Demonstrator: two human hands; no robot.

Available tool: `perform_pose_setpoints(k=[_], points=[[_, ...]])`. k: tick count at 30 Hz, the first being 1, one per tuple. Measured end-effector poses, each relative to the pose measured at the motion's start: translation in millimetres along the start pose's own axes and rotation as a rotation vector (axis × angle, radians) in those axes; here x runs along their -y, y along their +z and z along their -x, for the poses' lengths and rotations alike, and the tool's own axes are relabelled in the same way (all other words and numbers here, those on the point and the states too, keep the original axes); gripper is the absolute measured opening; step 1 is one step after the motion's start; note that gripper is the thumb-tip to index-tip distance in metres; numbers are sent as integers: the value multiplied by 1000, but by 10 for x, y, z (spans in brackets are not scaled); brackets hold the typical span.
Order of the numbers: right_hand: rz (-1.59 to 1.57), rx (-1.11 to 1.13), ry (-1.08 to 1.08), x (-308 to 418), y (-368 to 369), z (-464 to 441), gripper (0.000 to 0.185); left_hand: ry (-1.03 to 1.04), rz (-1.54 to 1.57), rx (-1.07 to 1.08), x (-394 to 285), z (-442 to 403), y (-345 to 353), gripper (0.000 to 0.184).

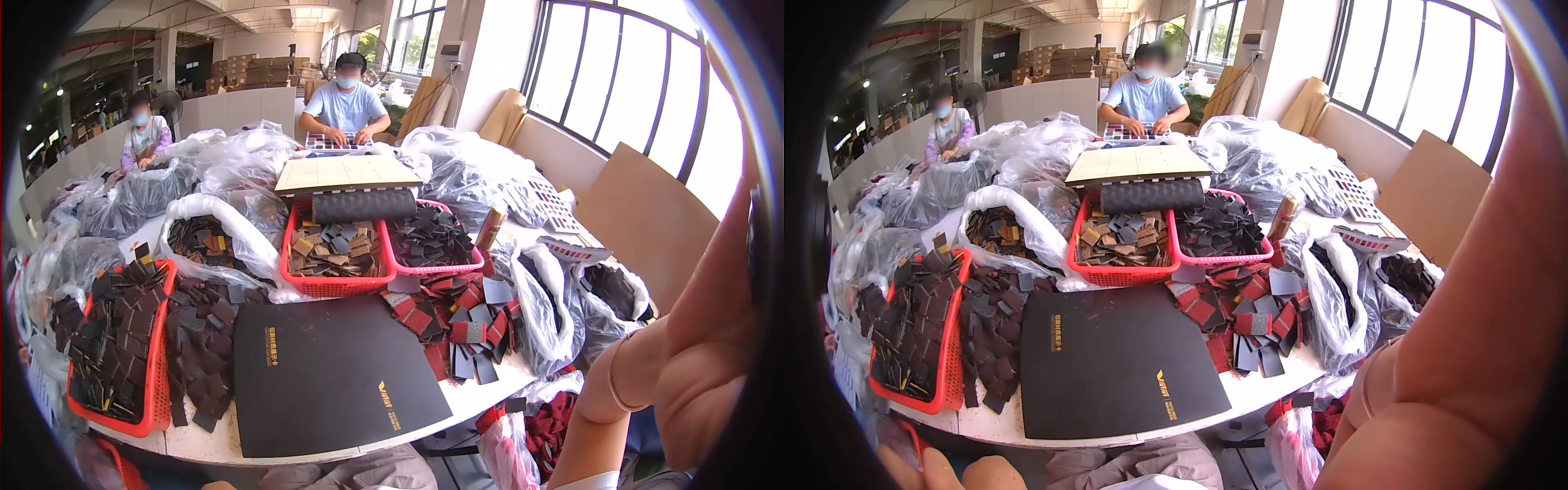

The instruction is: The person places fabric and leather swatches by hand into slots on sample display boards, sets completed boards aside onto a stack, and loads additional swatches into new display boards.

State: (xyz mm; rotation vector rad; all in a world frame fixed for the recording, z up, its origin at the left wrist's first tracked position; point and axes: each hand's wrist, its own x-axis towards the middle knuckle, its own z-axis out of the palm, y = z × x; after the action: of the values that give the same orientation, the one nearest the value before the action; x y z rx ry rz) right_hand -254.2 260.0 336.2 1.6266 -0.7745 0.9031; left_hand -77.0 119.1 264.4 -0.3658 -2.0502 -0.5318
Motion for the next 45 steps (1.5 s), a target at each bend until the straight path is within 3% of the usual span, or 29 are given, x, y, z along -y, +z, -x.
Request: perform_pose_setpoints(k=[10,15,18,22,24,27,28,29,31,34,36,38,41,45], points=[[-23,11,-8,56,-34,-38,59,54,-23,-88,-68,23,-32,10],[-25,20,-6,67,-128,-86,54,157,16,-243,-196,-22,-151,9],[-27,11,-17,62,-152,-103,51,285,32,-432,-333,30,-308,9],[-46,-47,-38,70,-183,-97,46,539,43,-863,-635,249,-619,9],[-68,-77,-31,60,-186,-87,44,563,8,-1022,-729,374,-699,9],[-111,-147,-18,31,-165,-83,41,285,-94,-1010,-671,709,-719,16],[-133,-176,-6,27,-128,-65,40,448,454,-937,-522,727,-736,7],[-153,-204,8,14,-95,-39,39,269,609,-993,-434,803,-753,21],[-200,-300,84,3,23,85,37,-71,851,-985,-105,760,-585,15],[-330,-433,472,112,501,594,34,-570,1463,-870,735,1042,-391,13],[-412,-300,865,283,965,1051,15,-853,1819,-808,1232,1203,-137,12],[-570,-87,1209,407,1483,1541,9,-1006,1906,-774,1660,1427,168,11],[-825,-24,1516,620,2207,2250,12,-1095,1930,-766,2082,1630,493,9],[-1026,-29,1699,776,2689,2626,22,-1110,1888,-782,2574,1909,838,10]])
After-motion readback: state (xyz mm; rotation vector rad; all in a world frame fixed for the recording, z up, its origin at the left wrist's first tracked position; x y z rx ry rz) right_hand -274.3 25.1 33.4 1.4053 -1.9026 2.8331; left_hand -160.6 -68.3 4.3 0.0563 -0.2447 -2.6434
